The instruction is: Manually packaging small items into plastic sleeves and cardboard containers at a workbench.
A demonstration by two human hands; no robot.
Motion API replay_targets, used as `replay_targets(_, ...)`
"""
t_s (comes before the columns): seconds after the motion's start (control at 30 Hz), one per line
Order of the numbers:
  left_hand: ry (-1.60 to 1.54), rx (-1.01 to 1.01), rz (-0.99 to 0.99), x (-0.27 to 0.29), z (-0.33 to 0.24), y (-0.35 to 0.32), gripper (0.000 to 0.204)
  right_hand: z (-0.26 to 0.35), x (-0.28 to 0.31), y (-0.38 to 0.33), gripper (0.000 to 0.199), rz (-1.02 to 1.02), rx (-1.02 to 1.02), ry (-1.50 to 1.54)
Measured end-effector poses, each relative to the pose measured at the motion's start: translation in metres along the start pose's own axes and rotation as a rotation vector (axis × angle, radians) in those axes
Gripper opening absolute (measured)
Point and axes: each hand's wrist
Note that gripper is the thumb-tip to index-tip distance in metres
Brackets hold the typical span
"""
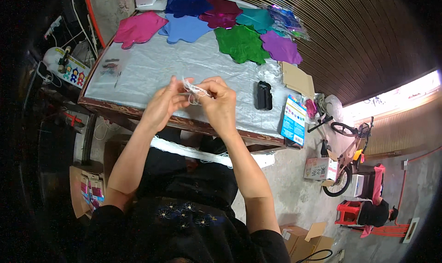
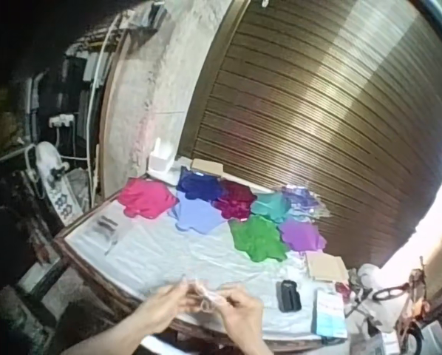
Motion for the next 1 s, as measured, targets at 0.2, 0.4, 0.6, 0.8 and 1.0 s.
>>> replay_targets(0.2,0.173,-0.170,-0.003,-0.002,0.022,-0.002,0.039,0.009,-0.007,-0.016,0.021,-0.056,0.290,-0.434)
replay_targets(0.4,0.255,-0.143,0.114,-0.004,0.009,-0.011,0.045,0.015,0.008,-0.019,0.020,0.174,0.113,-0.343)
replay_targets(0.6,0.366,-0.147,0.244,-0.007,-0.001,-0.020,0.051,0.012,0.016,-0.018,0.015,0.054,0.124,-0.333)
replay_targets(0.8,-0.310,0.250,0.381,-0.011,0.012,-0.022,0.054,0.015,0.004,-0.023,0.009,-0.109,0.081,0.092)
replay_targets(1.0,-0.514,0.368,0.425,-0.015,0.017,-0.015,0.054,0.007,0.001,-0.032,0.018,-0.038,0.672,-0.736)
Point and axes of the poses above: each hand's wrist, its own y-axis towards the middle knuckle, its own x-axis out of the back of the hand, z = x × y, and after that the axes turned 6 degrees about -z, right-handed
